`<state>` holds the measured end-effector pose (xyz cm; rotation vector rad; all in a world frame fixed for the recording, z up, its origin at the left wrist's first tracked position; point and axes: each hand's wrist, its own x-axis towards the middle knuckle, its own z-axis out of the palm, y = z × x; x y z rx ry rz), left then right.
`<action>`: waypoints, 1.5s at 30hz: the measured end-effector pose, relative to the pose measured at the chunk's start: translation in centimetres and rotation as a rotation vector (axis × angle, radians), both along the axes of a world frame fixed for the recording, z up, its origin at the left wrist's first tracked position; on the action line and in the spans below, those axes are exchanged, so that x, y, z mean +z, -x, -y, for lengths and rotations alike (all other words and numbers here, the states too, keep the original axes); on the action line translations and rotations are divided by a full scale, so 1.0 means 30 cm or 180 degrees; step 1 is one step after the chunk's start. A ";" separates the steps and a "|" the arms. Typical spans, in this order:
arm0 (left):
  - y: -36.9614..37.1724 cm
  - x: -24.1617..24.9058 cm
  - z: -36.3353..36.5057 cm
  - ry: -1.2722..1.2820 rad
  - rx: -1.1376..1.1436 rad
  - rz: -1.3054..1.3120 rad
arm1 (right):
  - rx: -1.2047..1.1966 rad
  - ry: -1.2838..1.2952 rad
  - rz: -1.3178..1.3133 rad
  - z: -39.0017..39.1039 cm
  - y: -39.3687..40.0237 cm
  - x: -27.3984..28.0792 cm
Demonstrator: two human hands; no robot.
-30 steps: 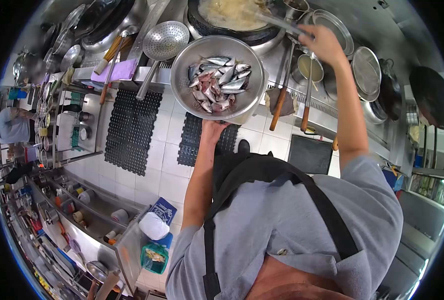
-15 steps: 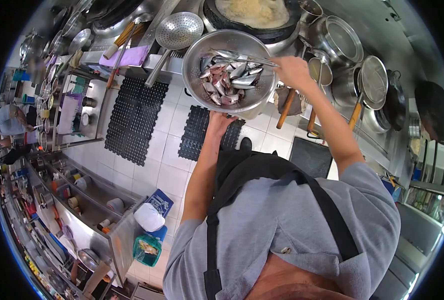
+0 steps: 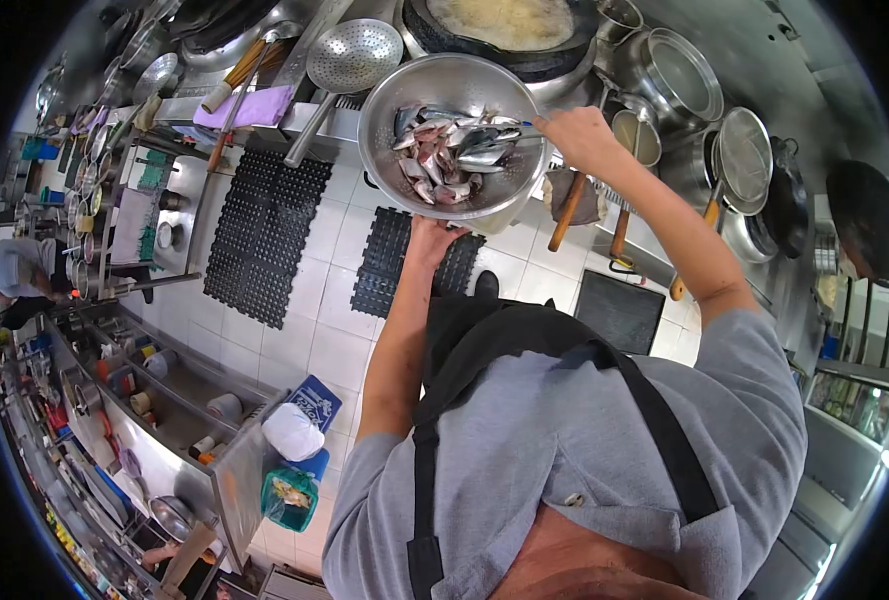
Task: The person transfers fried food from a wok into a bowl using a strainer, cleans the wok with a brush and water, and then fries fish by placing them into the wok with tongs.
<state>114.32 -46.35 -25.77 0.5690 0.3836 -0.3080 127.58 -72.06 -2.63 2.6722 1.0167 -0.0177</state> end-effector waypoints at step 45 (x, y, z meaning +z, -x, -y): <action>0.003 0.030 0.000 -0.0084 -0.0127 0.0042 | -0.1321 -0.0820 -0.0991 -0.034 0.116 0.038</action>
